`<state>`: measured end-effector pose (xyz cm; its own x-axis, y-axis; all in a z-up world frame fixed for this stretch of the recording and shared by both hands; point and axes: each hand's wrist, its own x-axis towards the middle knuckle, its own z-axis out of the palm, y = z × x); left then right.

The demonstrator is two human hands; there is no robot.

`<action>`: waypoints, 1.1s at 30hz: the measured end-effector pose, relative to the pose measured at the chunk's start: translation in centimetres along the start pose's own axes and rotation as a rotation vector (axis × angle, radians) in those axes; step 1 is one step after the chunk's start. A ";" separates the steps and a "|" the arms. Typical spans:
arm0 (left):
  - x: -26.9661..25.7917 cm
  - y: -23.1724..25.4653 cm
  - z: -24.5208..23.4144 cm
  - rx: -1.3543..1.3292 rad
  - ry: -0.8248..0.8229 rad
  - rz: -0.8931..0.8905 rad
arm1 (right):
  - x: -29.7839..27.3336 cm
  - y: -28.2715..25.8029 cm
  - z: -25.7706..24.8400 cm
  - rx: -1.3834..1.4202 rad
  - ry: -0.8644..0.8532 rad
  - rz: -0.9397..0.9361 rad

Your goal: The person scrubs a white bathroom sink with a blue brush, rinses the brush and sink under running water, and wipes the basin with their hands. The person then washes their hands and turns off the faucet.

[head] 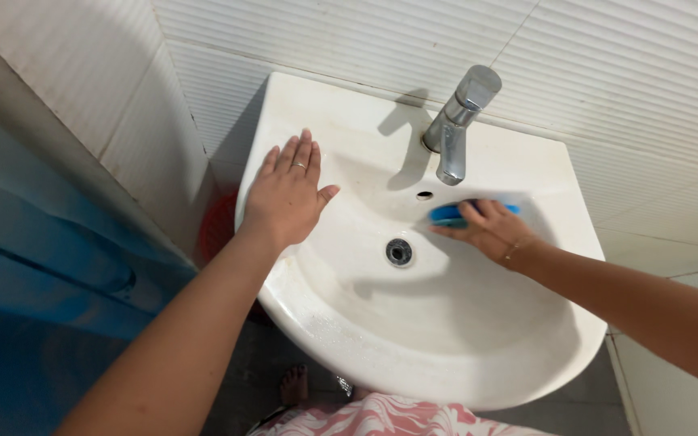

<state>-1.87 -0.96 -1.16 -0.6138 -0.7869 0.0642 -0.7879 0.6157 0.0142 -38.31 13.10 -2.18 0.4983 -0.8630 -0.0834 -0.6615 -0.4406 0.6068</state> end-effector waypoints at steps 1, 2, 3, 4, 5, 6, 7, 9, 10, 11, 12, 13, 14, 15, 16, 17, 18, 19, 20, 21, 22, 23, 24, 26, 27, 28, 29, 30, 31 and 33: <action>0.1 -0.1 0.0 -0.018 0.012 -0.003 | 1.4 -0.5 -0.5 0.012 0.125 -0.028; 0.0 -0.5 -0.1 -0.032 0.021 -0.007 | 3.0 -1.2 -1.3 0.088 0.118 -0.024; 0.0 -0.7 -0.2 -0.046 0.030 -0.011 | 5.2 -2.1 -2.2 0.163 0.112 -0.020; 0.0 -0.5 0.0 -0.026 0.026 -0.006 | 7.2 -3.1 -3.1 0.207 0.101 0.012; 0.0 -0.5 0.2 -0.007 0.022 -0.002 | 9.5 -4.4 -3.8 0.250 0.090 0.044; 0.0 -0.3 0.3 0.012 0.019 0.000 | 12.0 -5.5 -4.4 0.324 0.239 0.073; 0.0 -0.1 0.5 -0.039 0.059 -0.007 | 13.7 -6.5 -5.0 0.397 0.387 0.103; -0.3 -0.4 0.5 -0.129 0.140 -0.033 | 16.1 -8.5 -5.9 0.490 0.401 0.228; -0.3 -0.6 0.5 -0.104 0.120 -0.031 | 16.6 -9.0 -6.1 0.534 0.406 0.293; -0.2 -0.8 0.5 -0.079 0.099 -0.030 | 16.5 -9.2 -6.0 0.479 0.344 0.254; -0.2 -0.6 0.5 -0.063 0.078 -0.026 | 15.4 -8.9 -5.8 0.421 0.276 0.215; -0.1 -0.5 0.5 -0.061 0.075 -0.019 | 14.0 -8.4 -5.3 0.361 0.208 0.175; -0.1 -0.4 0.5 -0.063 0.073 -0.012 | 12.4 -7.7 -4.9 0.293 0.170 0.118; -0.2 -0.4 0.5 -0.064 0.070 -0.006 | 10.7 -6.6 -4.3 0.225 0.133 0.060; -0.3 -0.7 0.4 -0.057 0.067 -0.009 | 9.1 -5.2 -3.8 0.250 0.107 0.051; -0.4 -1.1 0.3 -0.049 0.065 -0.013 | 7.8 -4.0 -3.3 0.276 0.080 0.042; -0.2 -0.9 0.3 -0.048 0.067 -0.010 | 6.4 -3.2 -2.8 0.283 0.088 0.108; -0.1 -0.8 0.2 -0.041 0.051 -0.016 | 4.9 -2.4 -2.4 0.290 0.097 0.175; 0.1 -0.4 0.4 -0.037 0.036 -0.021 | 3.3 -1.4 -2.1 0.293 0.103 0.241; 0.2 0.0 0.5 -0.033 0.021 -0.026 | 1.6 -0.8 -2.1 0.255 0.078 0.225; 0.3 -0.1 0.5 -0.019 0.036 -0.025 | 0.7 -0.6 -2.1 0.224 0.065 0.208; 0.3 -0.1 0.4 -0.005 0.052 -0.024 | -0.1 -0.3 -2.3 0.193 0.052 0.191; 0.1 -0.4 0.5 0.014 0.064 -0.025 | -0.6 -0.1 -2.5 0.134 -0.044 0.205; 0.1 -0.7 0.4 -0.003 0.040 -0.028 | -1.8 0.6 -3.1 0.012 -0.240 0.234; 0.1 -0.8 0.3 -0.012 0.030 -0.028 | -2.3 0.8 -3.4 0.033 -0.286 0.282; 0.4 -0.4 0.2 -0.057 0.079 -0.018 | -3.1 1.4 -3.7 0.042 -0.339 0.334; 0.5 -0.1 0.0 -0.103 0.128 -0.008 | -3.9 1.8 -4.0 0.052 -0.391 0.387; 0.7 0.0 -0.4 -0.143 0.178 -0.002 | -4.2 2.0 -4.2 0.123 -0.429 0.442; 1.2 0.5 -0.8 -0.354 0.236 -0.022 | -4.3 1.9 -4.3 0.195 -0.465 0.498; 2.2 1.9 -1.9 -0.768 0.340 -0.066 | -3.9 1.0 -4.1 0.534 -0.403 0.643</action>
<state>-4.64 -1.45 0.93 -0.4220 -0.8427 0.3342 -0.4929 0.5227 0.6956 -38.60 17.11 1.97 -0.2204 -0.9575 -0.1863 -0.9634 0.1838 0.1952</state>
